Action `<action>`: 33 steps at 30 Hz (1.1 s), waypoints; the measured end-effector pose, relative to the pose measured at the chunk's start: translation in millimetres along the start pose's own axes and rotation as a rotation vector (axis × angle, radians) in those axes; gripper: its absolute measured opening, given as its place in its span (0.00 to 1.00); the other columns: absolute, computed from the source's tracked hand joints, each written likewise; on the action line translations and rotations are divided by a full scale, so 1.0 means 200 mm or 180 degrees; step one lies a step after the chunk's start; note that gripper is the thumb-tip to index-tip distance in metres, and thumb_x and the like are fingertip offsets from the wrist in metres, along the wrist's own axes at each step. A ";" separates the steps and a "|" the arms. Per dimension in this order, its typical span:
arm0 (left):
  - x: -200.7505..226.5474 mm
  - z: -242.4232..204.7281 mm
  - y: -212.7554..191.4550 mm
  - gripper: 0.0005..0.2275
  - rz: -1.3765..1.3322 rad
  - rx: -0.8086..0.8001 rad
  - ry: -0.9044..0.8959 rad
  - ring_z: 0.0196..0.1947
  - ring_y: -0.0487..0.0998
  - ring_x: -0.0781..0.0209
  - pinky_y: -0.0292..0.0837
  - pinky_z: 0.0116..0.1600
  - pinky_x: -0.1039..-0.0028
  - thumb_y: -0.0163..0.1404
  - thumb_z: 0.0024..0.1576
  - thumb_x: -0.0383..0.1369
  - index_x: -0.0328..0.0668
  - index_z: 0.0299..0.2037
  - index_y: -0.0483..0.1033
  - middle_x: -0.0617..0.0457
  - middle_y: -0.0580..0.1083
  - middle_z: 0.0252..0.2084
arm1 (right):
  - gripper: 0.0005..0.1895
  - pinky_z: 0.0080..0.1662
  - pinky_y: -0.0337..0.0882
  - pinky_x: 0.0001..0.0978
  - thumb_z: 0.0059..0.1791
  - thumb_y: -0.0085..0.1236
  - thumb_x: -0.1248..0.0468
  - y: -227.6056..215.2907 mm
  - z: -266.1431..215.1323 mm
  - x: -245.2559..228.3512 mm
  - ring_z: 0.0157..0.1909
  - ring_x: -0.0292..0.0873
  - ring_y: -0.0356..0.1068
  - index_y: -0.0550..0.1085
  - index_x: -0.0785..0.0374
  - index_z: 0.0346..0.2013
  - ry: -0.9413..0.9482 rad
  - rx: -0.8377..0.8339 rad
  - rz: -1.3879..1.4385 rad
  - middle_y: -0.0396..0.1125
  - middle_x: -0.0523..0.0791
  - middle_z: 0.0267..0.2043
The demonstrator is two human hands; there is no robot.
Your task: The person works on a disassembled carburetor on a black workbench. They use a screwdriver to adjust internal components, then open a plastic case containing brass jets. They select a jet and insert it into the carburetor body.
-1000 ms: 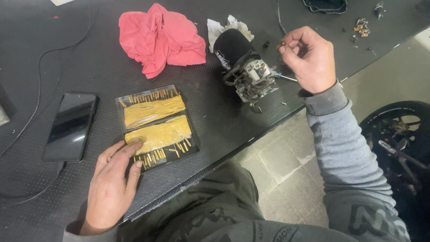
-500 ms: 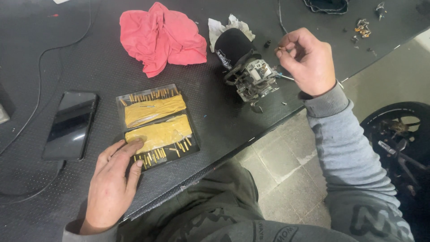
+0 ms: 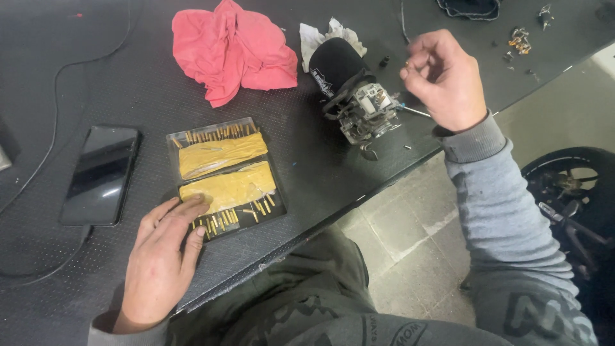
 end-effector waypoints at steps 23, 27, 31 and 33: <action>0.01 0.00 -0.01 0.13 -0.0006 0.0017 0.0087 0.62 0.71 0.46 0.67 0.64 0.62 0.52 0.58 0.29 0.44 0.52 0.79 0.50 0.76 0.59 | 0.21 0.30 0.66 0.38 0.55 0.63 0.47 -0.03 0.16 -0.09 0.23 0.45 0.66 0.74 0.58 0.28 -0.0479 -0.0841 -0.2391 0.65 0.44 0.20; 0.01 0.00 -0.01 0.14 -0.0020 0.0009 0.0070 0.62 0.71 0.46 0.67 0.64 0.62 0.52 0.57 0.29 0.42 0.53 0.78 0.51 0.76 0.58 | 0.21 0.32 0.66 0.39 0.56 0.63 0.46 -0.02 0.17 -0.08 0.25 0.47 0.67 0.74 0.59 0.33 -0.0472 -0.0928 -0.2353 0.65 0.45 0.22; 0.02 0.00 -0.02 0.14 -0.0043 0.0020 0.0071 0.62 0.71 0.46 0.67 0.63 0.62 0.53 0.57 0.30 0.41 0.54 0.77 0.51 0.76 0.58 | 0.18 0.35 0.69 0.39 0.56 0.65 0.50 -0.01 0.17 -0.11 0.28 0.45 0.71 0.74 0.61 0.36 -0.0395 -0.1002 -0.2234 0.69 0.45 0.27; 0.02 0.00 -0.02 0.14 -0.0057 0.0027 0.0076 0.62 0.71 0.46 0.67 0.63 0.62 0.53 0.57 0.30 0.41 0.53 0.77 0.51 0.76 0.58 | 0.14 0.36 0.70 0.37 0.56 0.65 0.53 -0.01 0.18 -0.13 0.31 0.44 0.73 0.76 0.61 0.39 -0.0467 -0.1059 -0.2010 0.71 0.44 0.30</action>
Point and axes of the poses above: each hand's wrist, its own z-axis towards the middle knuckle, its own y-axis out of the palm, x = y × z, the point moved 7 cm from there along z, towards the middle knuckle
